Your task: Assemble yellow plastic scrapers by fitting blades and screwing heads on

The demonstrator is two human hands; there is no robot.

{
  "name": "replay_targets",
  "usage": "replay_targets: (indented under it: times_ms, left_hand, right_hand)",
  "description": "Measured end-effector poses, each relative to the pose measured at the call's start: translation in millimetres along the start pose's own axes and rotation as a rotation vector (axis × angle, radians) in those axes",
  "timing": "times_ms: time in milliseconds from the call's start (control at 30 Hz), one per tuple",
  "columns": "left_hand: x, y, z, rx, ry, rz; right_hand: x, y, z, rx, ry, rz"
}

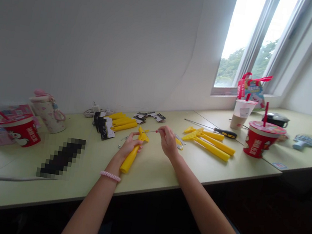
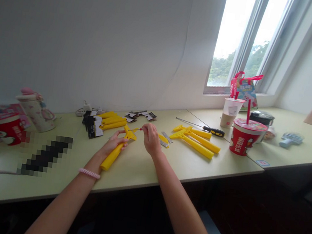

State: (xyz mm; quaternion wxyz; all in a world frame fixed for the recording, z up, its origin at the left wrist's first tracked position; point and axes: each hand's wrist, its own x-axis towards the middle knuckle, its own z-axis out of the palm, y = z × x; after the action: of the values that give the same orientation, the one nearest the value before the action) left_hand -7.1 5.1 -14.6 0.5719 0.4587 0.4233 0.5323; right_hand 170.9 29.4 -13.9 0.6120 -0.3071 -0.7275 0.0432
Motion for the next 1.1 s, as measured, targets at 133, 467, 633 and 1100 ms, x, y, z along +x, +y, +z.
replay_targets:
  times_ms: [133, 467, 633, 1100]
  left_hand:
    - [1.9, -0.3, -1.7, -0.018, 0.013, 0.004]
    - [0.2, 0.0, -1.3, 0.022, -0.027, 0.028]
    - [-0.8, 1.1, -1.1, 0.033, 0.007, 0.029]
    - [-1.8, 1.7, 0.3, 0.044, -0.019, 0.026]
  right_hand:
    - [-0.2, 2.0, 2.1, -0.004, 0.002, -0.028]
    - [-2.1, 0.2, -1.6, -0.136, 0.047, 0.27]
    - [-1.7, 5.3, -1.4, -0.253, -0.068, 0.367]
    - [-0.7, 1.8, -1.2, -0.096, -0.02, 0.364]
